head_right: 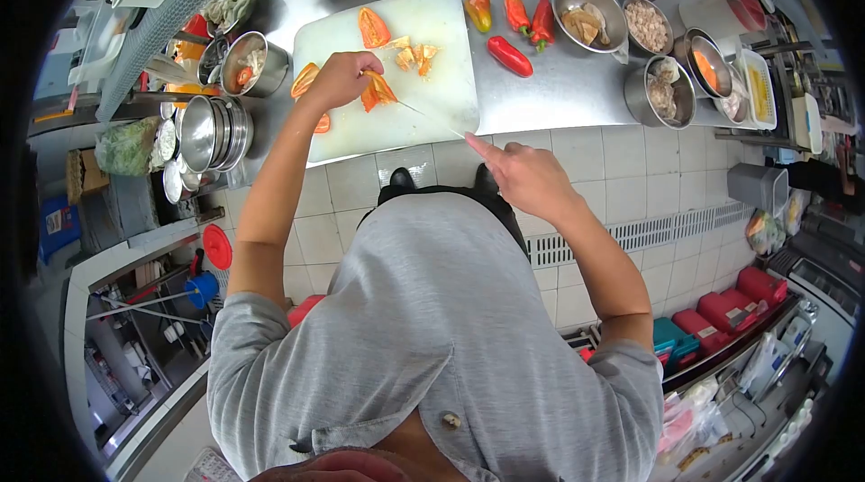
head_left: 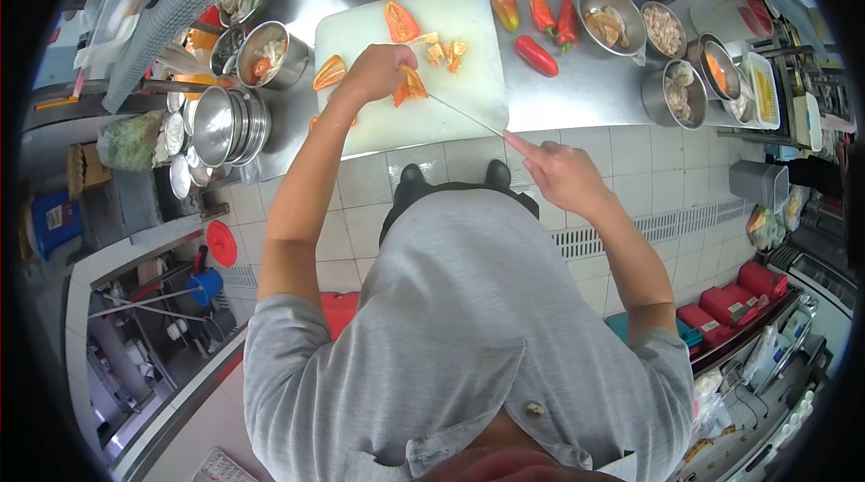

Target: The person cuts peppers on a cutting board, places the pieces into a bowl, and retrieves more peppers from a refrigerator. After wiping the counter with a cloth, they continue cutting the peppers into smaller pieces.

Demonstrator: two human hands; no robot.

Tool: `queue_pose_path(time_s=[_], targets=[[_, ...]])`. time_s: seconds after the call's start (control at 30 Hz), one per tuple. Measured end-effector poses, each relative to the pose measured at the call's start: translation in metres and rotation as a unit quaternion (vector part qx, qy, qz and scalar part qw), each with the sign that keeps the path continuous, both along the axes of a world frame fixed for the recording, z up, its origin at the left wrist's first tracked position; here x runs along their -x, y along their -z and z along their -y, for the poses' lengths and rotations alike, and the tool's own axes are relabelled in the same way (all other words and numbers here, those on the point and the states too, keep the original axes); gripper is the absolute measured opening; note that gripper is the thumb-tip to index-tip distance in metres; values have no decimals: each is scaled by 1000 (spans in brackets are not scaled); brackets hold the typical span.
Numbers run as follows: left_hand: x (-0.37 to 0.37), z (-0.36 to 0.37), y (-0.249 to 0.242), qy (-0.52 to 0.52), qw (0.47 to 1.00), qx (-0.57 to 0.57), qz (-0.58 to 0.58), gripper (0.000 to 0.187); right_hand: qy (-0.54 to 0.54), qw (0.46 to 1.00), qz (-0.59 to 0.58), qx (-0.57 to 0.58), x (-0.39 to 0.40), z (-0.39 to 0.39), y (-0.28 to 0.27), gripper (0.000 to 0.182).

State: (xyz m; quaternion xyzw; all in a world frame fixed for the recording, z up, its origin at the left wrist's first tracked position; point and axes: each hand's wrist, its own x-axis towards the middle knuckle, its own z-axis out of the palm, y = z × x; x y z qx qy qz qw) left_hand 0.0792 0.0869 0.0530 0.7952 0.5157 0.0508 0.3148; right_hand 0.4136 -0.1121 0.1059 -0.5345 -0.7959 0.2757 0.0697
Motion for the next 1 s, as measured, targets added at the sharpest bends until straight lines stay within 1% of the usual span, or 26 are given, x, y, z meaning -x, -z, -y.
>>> queue_pose_path(time_s=[0.13,0.33,0.43,0.63,0.83,0.93,1.0], targets=[[-3,2,-3,9,1000,-5,-18,29,5,999,23,-38,7,-8,-2,58],[-4,8,-8,2,1000,-19,-23,30,1,999,-13,-34,12,-10,5,60],[-3,6,-5,-1,999,-27,-21,31,-17,1000,-16,-10,9,-18,0,61],[-5,8,-5,-11,999,-23,-26,31,-15,1000,-14,5,9,-25,-10,60],[-4,10,-5,-18,999,-21,-32,31,-27,999,22,35,10,-30,-17,57],[-5,10,-5,-16,999,-21,-33,31,-46,995,71,61,8,-30,-11,54],[-5,11,-5,-16,999,-28,-29,31,-55,994,83,51,6,-29,-8,54]])
